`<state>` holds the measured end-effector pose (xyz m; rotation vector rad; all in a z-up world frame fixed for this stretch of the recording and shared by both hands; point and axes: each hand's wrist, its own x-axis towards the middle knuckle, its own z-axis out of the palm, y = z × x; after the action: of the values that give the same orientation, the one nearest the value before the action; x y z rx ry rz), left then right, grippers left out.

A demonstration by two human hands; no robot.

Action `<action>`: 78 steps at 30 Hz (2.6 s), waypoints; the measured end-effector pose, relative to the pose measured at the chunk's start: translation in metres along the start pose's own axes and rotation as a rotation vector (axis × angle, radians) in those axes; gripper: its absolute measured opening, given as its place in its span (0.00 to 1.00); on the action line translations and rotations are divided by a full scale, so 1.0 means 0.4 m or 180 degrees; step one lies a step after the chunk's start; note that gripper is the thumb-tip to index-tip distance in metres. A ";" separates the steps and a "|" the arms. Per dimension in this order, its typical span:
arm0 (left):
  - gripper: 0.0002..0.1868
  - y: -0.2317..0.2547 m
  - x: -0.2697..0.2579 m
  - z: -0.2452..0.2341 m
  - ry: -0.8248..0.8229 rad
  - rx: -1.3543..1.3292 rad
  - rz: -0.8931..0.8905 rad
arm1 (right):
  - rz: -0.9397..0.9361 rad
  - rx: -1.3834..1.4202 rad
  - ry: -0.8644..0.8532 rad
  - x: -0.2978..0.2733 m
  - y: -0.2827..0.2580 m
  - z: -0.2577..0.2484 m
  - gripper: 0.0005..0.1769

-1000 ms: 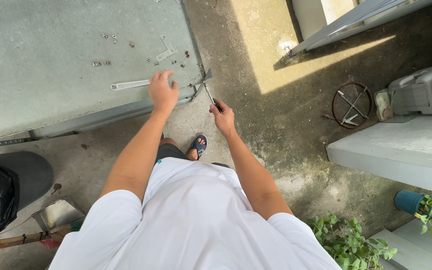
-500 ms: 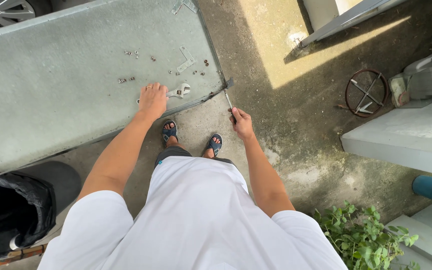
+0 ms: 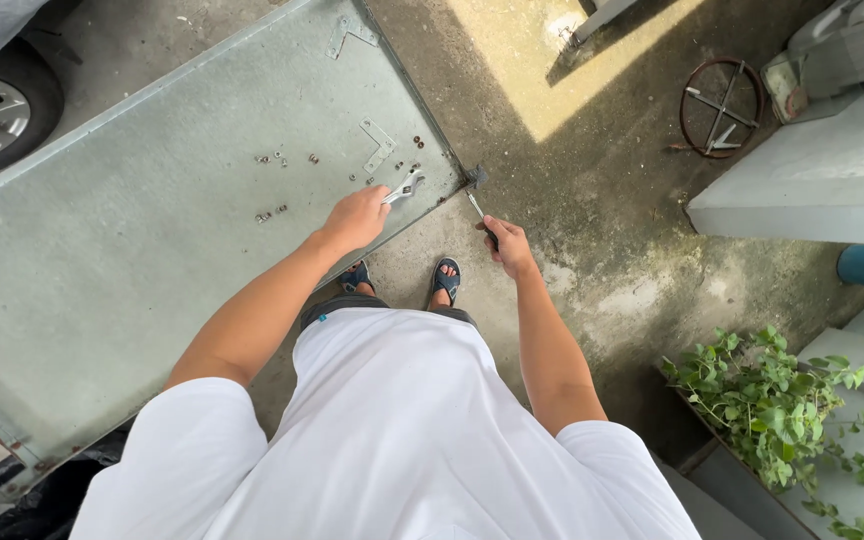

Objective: The recorder is using an adjustable wrench and a screwdriver to fasten screws and nuts onto a metal shelving panel and brackets.

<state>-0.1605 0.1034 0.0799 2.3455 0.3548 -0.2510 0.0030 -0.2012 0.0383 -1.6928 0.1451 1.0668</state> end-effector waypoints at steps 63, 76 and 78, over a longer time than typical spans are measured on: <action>0.15 0.355 0.286 0.134 -0.0972 0.2264 -0.0679 | -0.0886 -0.0897 -0.0590 0.045 0.087 0.006 0.22; 0.05 0.268 0.177 0.111 -0.0374 0.1781 -0.0239 | -0.0148 -0.1493 0.0290 -0.155 -0.078 0.107 0.20; 0.06 0.261 0.152 0.097 -0.0130 0.1646 -0.0054 | -0.0440 -0.1762 0.0407 -0.153 -0.063 0.110 0.19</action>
<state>-0.0722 0.0152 0.1029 2.8391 0.3172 -0.4411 -0.0442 -0.1789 0.0983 -2.2315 -0.2036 0.9453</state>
